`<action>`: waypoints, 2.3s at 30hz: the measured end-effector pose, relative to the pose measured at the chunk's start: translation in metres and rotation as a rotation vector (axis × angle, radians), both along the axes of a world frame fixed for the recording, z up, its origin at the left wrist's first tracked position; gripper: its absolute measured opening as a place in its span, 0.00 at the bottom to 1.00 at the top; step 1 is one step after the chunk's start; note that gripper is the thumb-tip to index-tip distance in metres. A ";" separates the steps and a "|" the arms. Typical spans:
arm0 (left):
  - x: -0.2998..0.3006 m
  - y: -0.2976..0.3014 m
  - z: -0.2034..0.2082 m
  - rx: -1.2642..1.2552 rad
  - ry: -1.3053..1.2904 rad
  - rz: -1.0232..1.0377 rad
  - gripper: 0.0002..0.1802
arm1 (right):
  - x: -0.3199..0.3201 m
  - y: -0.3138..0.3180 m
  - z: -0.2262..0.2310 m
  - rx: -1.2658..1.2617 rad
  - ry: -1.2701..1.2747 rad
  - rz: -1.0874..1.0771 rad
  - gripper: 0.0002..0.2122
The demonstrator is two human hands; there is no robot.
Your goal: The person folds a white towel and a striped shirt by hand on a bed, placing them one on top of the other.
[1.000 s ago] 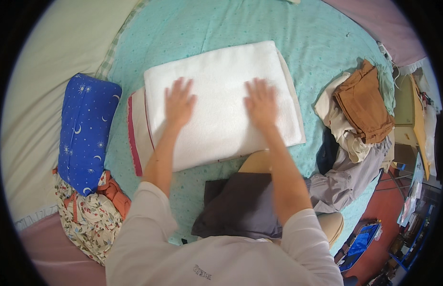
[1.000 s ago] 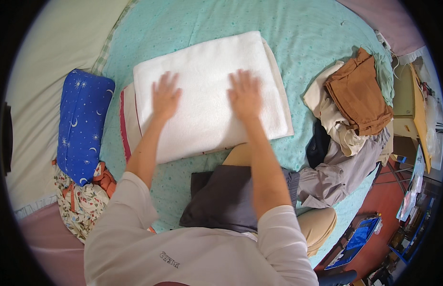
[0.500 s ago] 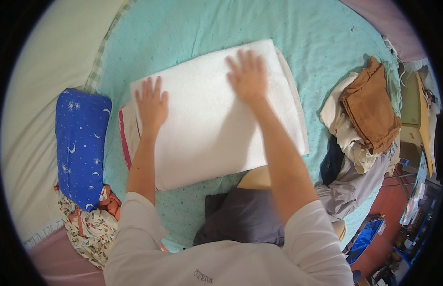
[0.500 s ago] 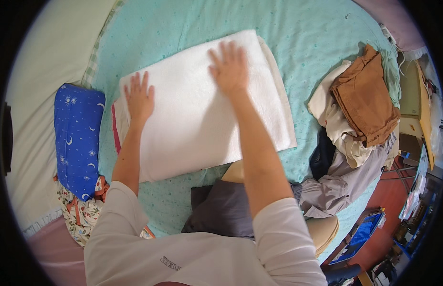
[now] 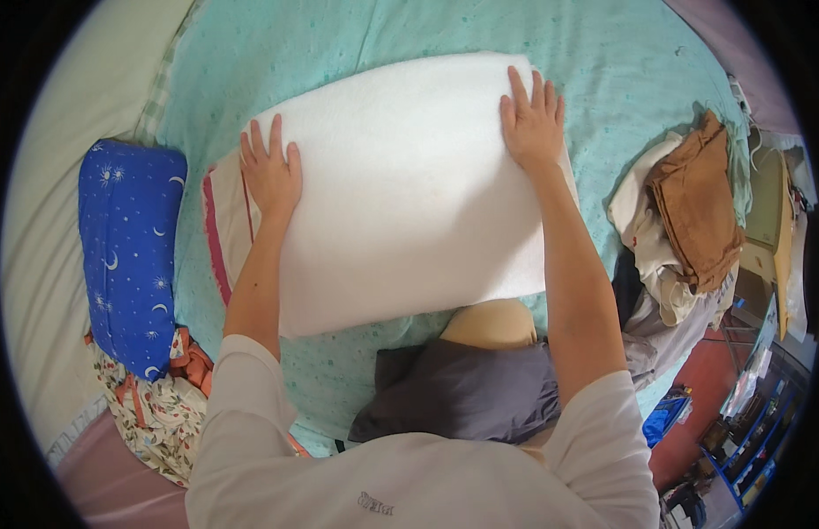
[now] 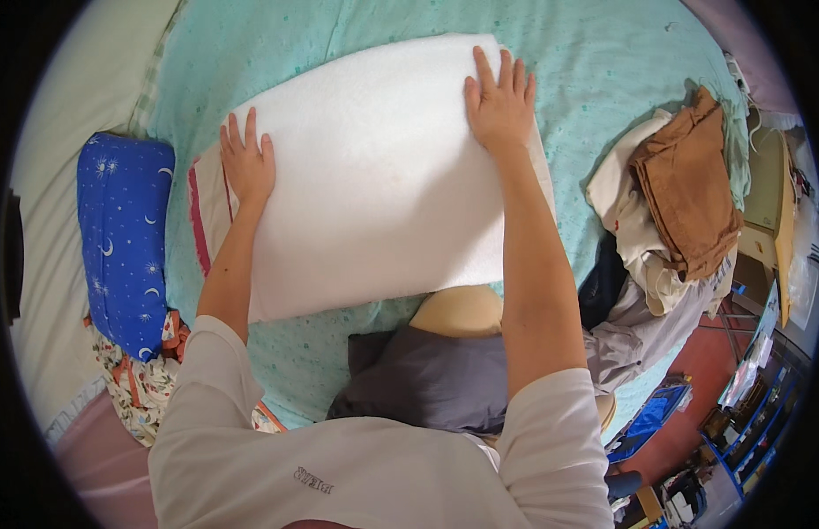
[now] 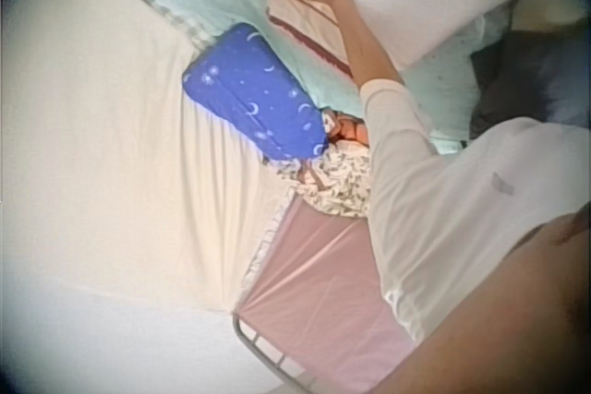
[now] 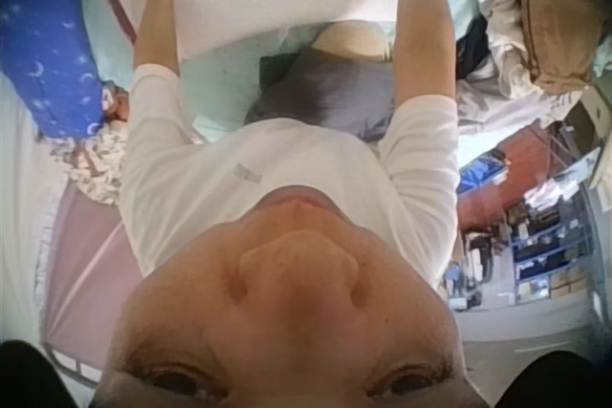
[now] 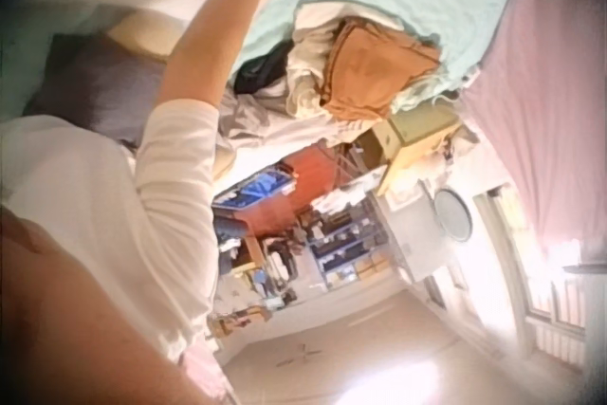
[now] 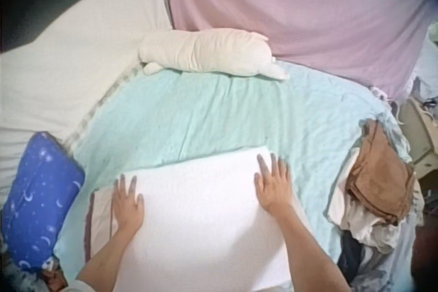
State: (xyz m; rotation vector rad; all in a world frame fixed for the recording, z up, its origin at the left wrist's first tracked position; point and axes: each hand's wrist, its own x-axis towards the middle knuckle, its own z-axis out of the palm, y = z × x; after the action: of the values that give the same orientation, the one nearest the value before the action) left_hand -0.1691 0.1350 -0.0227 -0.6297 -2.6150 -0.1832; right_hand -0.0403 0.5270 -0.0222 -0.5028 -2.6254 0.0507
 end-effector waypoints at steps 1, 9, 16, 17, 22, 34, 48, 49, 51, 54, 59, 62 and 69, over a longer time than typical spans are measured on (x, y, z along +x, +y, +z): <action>0.000 0.004 -0.004 -0.017 0.006 -0.001 0.29 | 0.005 -0.001 0.004 0.041 -0.011 -0.029 0.23; 0.006 -0.020 0.010 -0.228 0.011 0.091 0.31 | 0.196 -0.063 0.042 -0.242 -0.062 -0.046 0.23; 0.122 -0.095 0.025 0.177 -0.338 0.130 0.37 | 0.270 -0.062 0.040 -0.673 0.076 -0.246 0.17; 0.148 -0.110 0.027 0.263 -0.388 0.209 0.39 | 0.269 -0.062 0.035 -0.673 0.084 -0.241 0.17; 0.222 -0.117 0.052 0.688 -0.994 0.535 0.39 | 0.259 -0.041 0.023 -1.395 -0.069 -0.385 0.22; 0.168 -0.127 0.254 1.816 -1.074 0.109 0.17 | 0.192 -0.040 0.237 -1.858 0.651 0.014 0.20; 0.040 -0.115 0.271 2.673 -1.493 0.252 0.20 | 0.085 -0.026 0.263 -1.837 0.784 0.137 0.19; 0.021 -0.106 0.242 2.683 -1.393 0.199 0.21 | 0.075 -0.016 0.239 -1.931 0.733 0.208 0.26; -0.004 -0.108 0.193 2.590 -1.164 0.090 0.22 | 0.062 -0.027 0.208 -1.787 0.643 0.189 0.30; 0.035 -0.067 0.118 1.602 -0.874 0.077 0.24 | 0.085 -0.023 0.165 -1.509 0.378 0.114 0.36; 0.056 -0.152 0.037 0.783 -0.812 0.316 0.31 | 0.146 -0.007 0.043 -1.133 0.068 -0.098 0.29; 0.114 -0.150 0.003 0.785 -0.932 0.556 0.31 | 0.191 -0.029 0.023 -1.300 -0.062 -0.218 0.34; 0.154 -0.117 0.074 1.454 -1.447 0.356 0.34 | 0.201 -0.050 0.091 -1.911 -0.144 -0.173 0.40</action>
State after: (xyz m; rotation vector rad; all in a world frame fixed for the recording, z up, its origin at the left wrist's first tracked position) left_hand -0.0150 0.0183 0.0516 0.7817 -2.3938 -2.8040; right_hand 0.1605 0.4773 0.0687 -1.2037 -1.7543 2.5088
